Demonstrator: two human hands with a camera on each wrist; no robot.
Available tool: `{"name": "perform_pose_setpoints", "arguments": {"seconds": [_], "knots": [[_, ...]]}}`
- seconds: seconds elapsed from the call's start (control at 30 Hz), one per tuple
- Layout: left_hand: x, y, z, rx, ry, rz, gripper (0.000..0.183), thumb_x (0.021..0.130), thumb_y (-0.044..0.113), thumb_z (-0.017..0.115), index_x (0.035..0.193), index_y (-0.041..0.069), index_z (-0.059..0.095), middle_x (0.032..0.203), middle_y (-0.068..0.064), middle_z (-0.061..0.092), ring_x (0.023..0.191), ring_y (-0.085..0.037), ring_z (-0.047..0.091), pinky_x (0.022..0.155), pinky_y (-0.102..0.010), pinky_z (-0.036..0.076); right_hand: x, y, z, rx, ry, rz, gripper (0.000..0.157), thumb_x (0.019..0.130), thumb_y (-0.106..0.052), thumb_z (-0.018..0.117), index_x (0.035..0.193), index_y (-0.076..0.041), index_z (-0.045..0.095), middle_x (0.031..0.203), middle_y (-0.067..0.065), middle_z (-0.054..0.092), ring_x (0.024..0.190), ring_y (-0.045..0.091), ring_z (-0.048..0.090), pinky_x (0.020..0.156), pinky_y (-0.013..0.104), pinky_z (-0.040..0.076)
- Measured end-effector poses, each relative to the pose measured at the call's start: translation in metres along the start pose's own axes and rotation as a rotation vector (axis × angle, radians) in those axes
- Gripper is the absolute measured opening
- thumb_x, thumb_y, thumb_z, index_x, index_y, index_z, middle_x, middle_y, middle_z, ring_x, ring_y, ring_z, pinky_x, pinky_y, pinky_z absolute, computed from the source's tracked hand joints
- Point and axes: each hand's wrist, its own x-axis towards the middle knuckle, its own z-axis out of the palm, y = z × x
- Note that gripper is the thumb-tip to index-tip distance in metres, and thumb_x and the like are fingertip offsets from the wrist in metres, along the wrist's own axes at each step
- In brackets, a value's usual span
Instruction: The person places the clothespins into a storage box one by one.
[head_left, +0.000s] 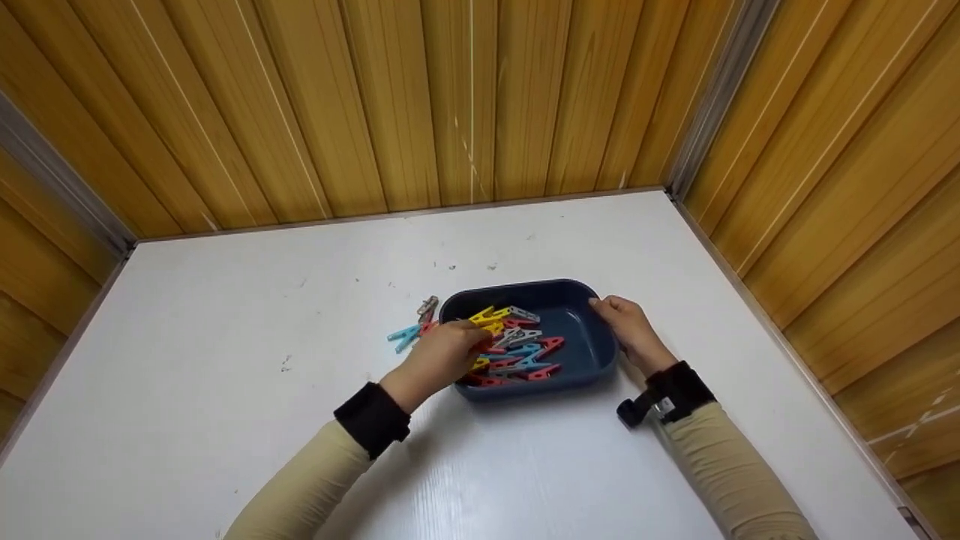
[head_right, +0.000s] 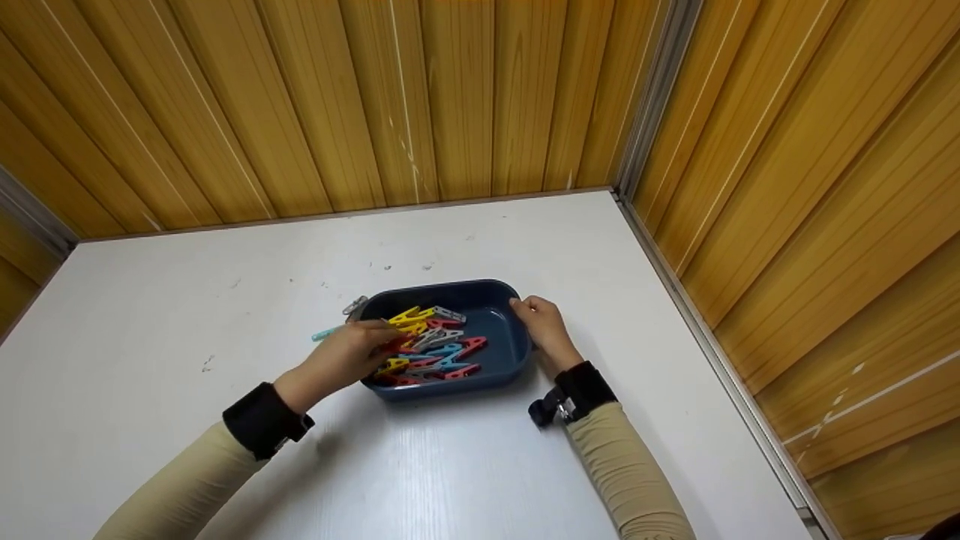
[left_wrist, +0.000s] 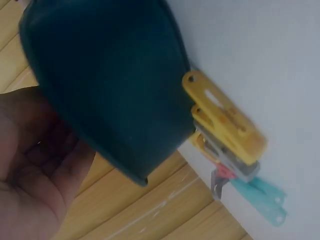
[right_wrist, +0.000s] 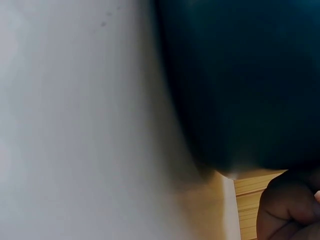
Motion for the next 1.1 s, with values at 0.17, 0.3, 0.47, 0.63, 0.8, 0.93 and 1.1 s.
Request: {"name": "perform_pose_setpoints", "arguments": {"seconds": [0.17, 0.3, 0.47, 0.63, 0.8, 0.93, 1.1], "knots": [[0.007, 0.001, 0.017, 0.048, -0.037, -0.072, 0.014, 0.094, 0.008, 0.072, 0.104, 0.001, 0.075, 0.095, -0.014, 0.076, 0.090, -0.030, 0.072, 0.082, -0.044, 0.061, -0.003, 0.001, 0.001, -0.003, 0.008, -0.022, 0.042, 0.103, -0.021, 0.060, 0.063, -0.019, 0.049, 0.056, -0.014, 0.040, 0.054, 0.002, 0.039, 0.051, 0.017, 0.033], [0.009, 0.002, 0.020, 0.064, -0.013, -0.122, 0.008, 0.093, 0.008, 0.073, 0.097, 0.001, 0.074, 0.089, -0.015, 0.075, 0.085, -0.031, 0.071, 0.077, -0.046, 0.060, -0.004, 0.000, 0.002, 0.017, 0.009, -0.035, 0.042, 0.104, -0.019, 0.059, 0.063, -0.018, 0.048, 0.056, -0.015, 0.039, 0.054, 0.001, 0.038, 0.051, 0.017, 0.031], [0.010, 0.001, 0.021, 0.012, -0.048, -0.123, 0.011, 0.093, 0.008, 0.073, 0.102, 0.002, 0.077, 0.092, -0.013, 0.076, 0.087, -0.029, 0.070, 0.082, -0.044, 0.060, -0.003, 0.001, 0.001, 0.015, 0.004, -0.037, 0.043, 0.104, -0.019, 0.058, 0.062, -0.019, 0.047, 0.056, -0.015, 0.038, 0.054, 0.001, 0.037, 0.052, 0.017, 0.030], [0.010, 0.000, 0.024, 0.004, -0.034, -0.132, 0.012, 0.094, 0.009, 0.071, 0.103, 0.003, 0.077, 0.093, -0.013, 0.075, 0.086, -0.028, 0.070, 0.080, -0.044, 0.060, -0.003, 0.003, 0.001, 0.012, 0.010, -0.028, 0.042, 0.104, -0.020, 0.059, 0.063, -0.019, 0.047, 0.056, -0.015, 0.038, 0.054, 0.002, 0.036, 0.051, 0.017, 0.030], [0.010, -0.001, 0.027, 0.010, 0.007, -0.109, 0.009, 0.095, 0.008, 0.070, 0.097, 0.003, 0.077, 0.087, -0.012, 0.074, 0.081, -0.029, 0.070, 0.073, -0.044, 0.059, -0.003, 0.002, 0.001, 0.010, 0.020, -0.021, 0.043, 0.103, -0.019, 0.060, 0.063, -0.019, 0.047, 0.057, -0.014, 0.039, 0.055, 0.002, 0.038, 0.052, 0.017, 0.031], [0.010, 0.000, 0.028, 0.031, 0.007, -0.104, 0.007, 0.093, 0.008, 0.072, 0.095, 0.004, 0.077, 0.088, -0.011, 0.075, 0.083, -0.028, 0.071, 0.074, -0.044, 0.059, -0.003, 0.000, 0.001, 0.009, 0.028, -0.011, 0.043, 0.103, -0.019, 0.060, 0.062, -0.018, 0.048, 0.058, -0.013, 0.040, 0.057, 0.003, 0.040, 0.054, 0.017, 0.032], [0.012, 0.000, 0.028, 0.024, -0.011, -0.110, 0.007, 0.091, 0.010, 0.075, 0.094, 0.005, 0.079, 0.091, -0.009, 0.077, 0.085, -0.025, 0.072, 0.077, -0.041, 0.060, -0.009, -0.010, 0.000, 0.017, 0.009, 0.022, 0.043, 0.103, -0.017, 0.059, 0.062, -0.016, 0.047, 0.058, -0.011, 0.040, 0.057, 0.004, 0.040, 0.053, 0.018, 0.033]]}}
